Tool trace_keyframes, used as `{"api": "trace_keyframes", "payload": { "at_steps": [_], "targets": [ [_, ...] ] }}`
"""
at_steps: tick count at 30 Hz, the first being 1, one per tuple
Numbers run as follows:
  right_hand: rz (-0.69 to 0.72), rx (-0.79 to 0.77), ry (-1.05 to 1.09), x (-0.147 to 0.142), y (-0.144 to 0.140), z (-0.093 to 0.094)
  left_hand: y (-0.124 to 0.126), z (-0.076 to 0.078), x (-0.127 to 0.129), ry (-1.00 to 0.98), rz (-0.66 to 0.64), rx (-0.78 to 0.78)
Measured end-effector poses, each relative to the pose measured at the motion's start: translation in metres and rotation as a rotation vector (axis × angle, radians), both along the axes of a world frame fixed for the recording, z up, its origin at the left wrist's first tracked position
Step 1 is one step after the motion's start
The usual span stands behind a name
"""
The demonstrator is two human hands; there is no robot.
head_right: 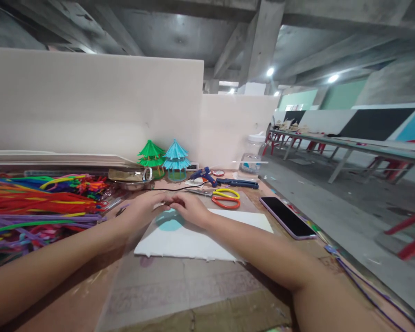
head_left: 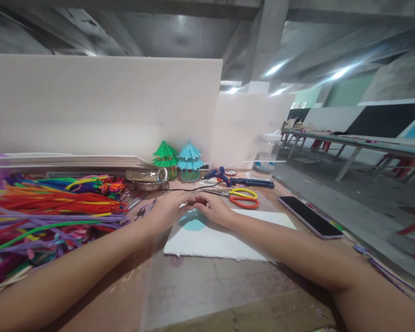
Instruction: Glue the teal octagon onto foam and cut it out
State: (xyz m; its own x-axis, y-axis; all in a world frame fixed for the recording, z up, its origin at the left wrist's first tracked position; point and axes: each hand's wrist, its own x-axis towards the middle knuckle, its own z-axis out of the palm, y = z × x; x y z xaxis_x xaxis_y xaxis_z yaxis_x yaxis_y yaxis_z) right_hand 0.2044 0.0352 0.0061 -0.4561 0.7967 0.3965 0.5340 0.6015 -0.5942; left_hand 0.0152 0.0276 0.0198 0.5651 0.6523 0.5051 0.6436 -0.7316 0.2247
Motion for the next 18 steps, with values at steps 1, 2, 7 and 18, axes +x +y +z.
{"api": "trace_keyframes", "payload": {
  "at_steps": [1,2,7,18],
  "targets": [
    [-0.014,0.006,-0.032,0.000,0.000,0.002,0.000,0.002,-0.002,0.017,0.031,-0.016],
    [-0.034,0.012,-0.066,0.002,-0.001,0.006,0.000,0.006,-0.006,0.044,0.075,-0.036],
    [-0.114,-0.038,-0.367,0.031,-0.007,0.039,0.016,0.033,-0.041,0.199,0.375,-0.122],
    [-0.159,-0.163,-0.940,0.043,-0.028,0.056,0.032,0.034,-0.061,0.501,0.512,-0.252]
  ]
}}
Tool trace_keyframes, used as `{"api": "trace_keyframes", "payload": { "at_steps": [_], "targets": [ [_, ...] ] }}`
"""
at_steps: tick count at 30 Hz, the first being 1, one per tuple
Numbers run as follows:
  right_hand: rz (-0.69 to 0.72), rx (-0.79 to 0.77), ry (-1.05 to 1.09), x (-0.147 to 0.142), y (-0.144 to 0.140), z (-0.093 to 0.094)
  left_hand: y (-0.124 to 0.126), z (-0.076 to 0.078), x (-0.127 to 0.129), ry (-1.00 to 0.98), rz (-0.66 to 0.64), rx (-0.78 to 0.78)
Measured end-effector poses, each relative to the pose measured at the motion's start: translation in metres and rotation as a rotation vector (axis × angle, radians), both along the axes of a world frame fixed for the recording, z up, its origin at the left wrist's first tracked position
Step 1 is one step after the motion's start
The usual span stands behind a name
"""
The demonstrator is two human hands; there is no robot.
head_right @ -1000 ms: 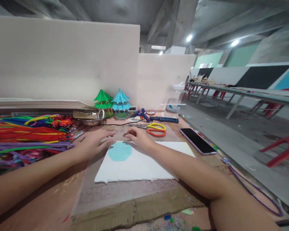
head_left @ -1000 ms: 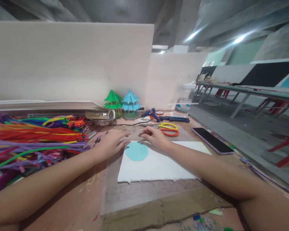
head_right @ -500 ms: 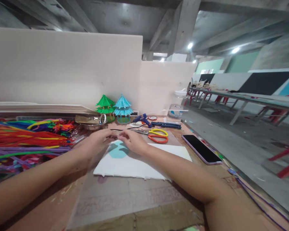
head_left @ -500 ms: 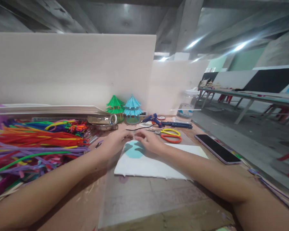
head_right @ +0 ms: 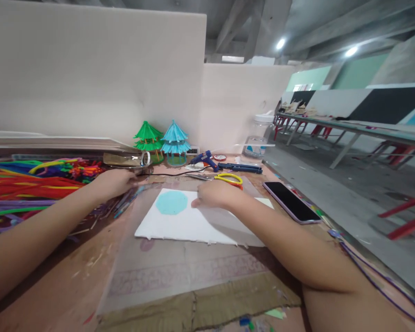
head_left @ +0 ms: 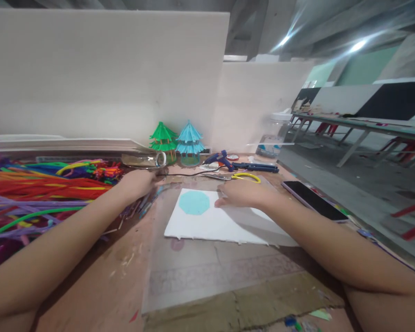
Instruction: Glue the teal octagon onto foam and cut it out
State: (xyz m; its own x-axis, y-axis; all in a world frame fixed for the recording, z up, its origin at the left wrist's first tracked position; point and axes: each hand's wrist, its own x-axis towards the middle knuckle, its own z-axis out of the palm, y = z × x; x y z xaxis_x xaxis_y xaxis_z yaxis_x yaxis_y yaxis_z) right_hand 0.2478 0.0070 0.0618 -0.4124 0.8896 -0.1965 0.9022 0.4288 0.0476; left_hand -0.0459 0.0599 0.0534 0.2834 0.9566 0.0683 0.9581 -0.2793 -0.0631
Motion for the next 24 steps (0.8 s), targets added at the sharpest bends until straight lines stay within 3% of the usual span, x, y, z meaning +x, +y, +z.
{"api": "trace_keyframes", "payload": {
  "at_steps": [5,8,24],
  "targets": [
    [0.040,-0.026,-0.023,0.000,0.000,0.000,-0.018,-0.018,0.039,-0.126,-0.306,-0.133],
    [0.050,-0.031,-0.014,-0.001,-0.001,-0.003,-0.026,-0.028,0.048,-0.178,-0.400,-0.210],
    [0.093,-0.076,0.101,-0.003,0.001,-0.012,-0.039,-0.028,0.054,-0.224,-0.398,-0.259]
  ]
}}
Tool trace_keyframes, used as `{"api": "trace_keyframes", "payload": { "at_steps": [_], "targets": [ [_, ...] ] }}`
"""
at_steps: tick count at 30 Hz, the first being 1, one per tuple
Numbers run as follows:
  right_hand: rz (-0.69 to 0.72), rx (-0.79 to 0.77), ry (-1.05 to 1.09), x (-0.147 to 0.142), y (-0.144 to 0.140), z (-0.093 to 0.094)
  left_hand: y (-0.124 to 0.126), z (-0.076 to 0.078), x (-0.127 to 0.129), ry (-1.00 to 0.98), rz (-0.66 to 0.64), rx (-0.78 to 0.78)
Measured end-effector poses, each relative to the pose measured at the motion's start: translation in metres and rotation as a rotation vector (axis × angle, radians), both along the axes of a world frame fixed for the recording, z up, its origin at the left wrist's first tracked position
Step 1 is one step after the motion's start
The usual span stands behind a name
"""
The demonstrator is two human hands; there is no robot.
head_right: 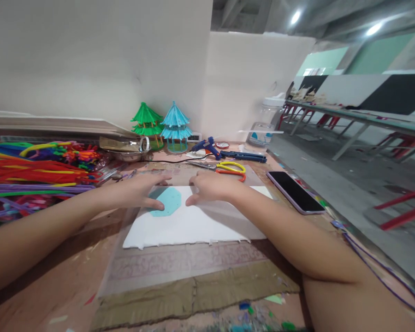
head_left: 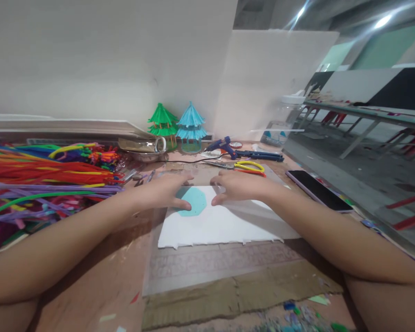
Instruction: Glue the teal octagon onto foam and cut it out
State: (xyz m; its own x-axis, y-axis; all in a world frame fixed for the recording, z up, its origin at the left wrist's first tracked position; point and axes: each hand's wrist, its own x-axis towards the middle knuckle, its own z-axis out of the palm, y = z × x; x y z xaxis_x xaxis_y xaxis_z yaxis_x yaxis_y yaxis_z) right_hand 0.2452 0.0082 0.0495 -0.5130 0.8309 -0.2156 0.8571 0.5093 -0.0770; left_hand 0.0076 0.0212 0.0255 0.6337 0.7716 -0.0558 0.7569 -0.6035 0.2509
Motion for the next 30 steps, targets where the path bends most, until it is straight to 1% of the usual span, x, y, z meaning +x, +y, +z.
{"api": "trace_keyframes", "payload": {
  "at_steps": [4,9,12,16,18,26,28,30],
  "targets": [
    [-0.003,-0.012,0.019,0.000,0.000,-0.001,-0.004,0.007,0.003,0.025,0.010,-0.041],
    [0.015,-0.055,0.034,0.000,0.000,-0.001,-0.011,0.016,0.010,0.034,0.027,-0.141],
    [0.030,-0.049,0.028,0.002,0.000,0.000,-0.021,0.019,0.012,0.091,0.039,-0.109],
    [0.025,-0.040,0.006,0.002,-0.003,0.005,-0.037,0.019,0.012,0.229,-0.021,-0.075],
    [0.002,-0.024,0.013,0.001,-0.006,0.007,-0.042,0.018,0.013,0.261,-0.022,-0.065],
    [0.014,-0.015,0.024,-0.001,-0.014,0.008,-0.043,0.016,0.018,0.203,0.025,-0.063],
    [0.040,-0.023,0.035,0.000,-0.013,0.010,-0.044,0.016,0.018,0.196,0.041,-0.028],
    [0.048,-0.042,0.060,0.003,-0.011,0.015,-0.047,0.020,0.016,0.178,0.035,0.049]
  ]
}}
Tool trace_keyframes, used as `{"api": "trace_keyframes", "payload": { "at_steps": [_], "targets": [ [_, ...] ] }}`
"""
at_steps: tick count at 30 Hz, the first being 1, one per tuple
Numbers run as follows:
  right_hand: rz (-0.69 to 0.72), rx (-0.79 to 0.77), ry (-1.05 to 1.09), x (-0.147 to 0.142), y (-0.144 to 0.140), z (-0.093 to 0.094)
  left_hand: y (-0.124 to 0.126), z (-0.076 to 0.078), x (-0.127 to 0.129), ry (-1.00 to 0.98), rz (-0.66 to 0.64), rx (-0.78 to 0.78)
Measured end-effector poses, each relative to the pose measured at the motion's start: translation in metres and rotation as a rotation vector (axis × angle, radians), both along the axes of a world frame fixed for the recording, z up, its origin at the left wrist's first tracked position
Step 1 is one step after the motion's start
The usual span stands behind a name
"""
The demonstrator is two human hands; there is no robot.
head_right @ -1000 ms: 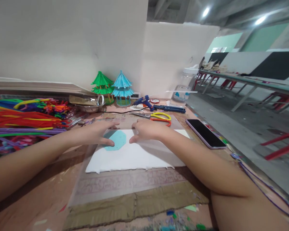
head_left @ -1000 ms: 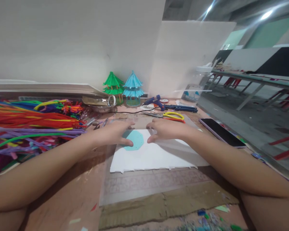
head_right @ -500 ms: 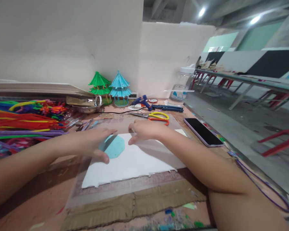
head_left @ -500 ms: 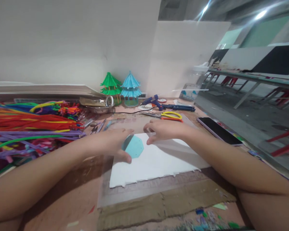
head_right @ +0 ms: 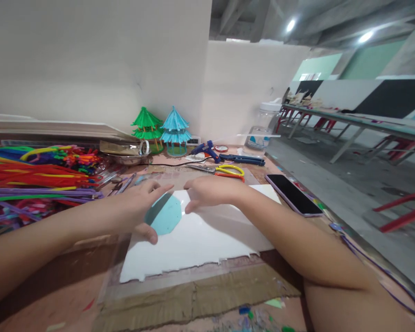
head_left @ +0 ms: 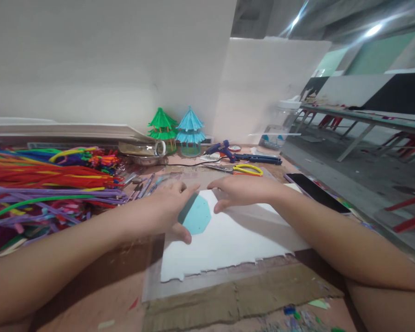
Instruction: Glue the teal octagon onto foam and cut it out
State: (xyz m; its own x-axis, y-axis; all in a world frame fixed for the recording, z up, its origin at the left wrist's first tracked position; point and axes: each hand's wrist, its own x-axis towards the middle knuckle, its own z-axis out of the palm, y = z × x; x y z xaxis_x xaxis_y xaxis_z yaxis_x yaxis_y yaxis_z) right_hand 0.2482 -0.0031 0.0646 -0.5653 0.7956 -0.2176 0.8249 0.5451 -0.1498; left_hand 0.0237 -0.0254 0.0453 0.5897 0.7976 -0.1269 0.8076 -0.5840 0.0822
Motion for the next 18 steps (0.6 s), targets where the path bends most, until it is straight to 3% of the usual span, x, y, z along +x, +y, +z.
{"api": "trace_keyframes", "payload": {
  "at_steps": [3,7,10,14,18],
  "targets": [
    [-0.049,0.060,0.082,0.007,-0.001,0.015,-0.003,0.013,-0.007,-0.138,-0.087,0.195],
    [-0.083,0.332,0.288,0.020,-0.017,0.040,-0.012,0.039,-0.017,-0.408,-0.129,0.676],
    [-0.107,0.527,0.362,0.026,-0.036,0.049,-0.021,0.052,-0.020,-0.474,-0.160,0.970],
    [-0.140,0.688,0.369,0.031,-0.054,0.049,-0.030,0.058,-0.020,-0.487,-0.188,1.100],
    [-0.092,0.673,0.440,0.037,-0.057,0.048,-0.034,0.059,-0.020,-0.487,-0.192,1.131]
  ]
}}
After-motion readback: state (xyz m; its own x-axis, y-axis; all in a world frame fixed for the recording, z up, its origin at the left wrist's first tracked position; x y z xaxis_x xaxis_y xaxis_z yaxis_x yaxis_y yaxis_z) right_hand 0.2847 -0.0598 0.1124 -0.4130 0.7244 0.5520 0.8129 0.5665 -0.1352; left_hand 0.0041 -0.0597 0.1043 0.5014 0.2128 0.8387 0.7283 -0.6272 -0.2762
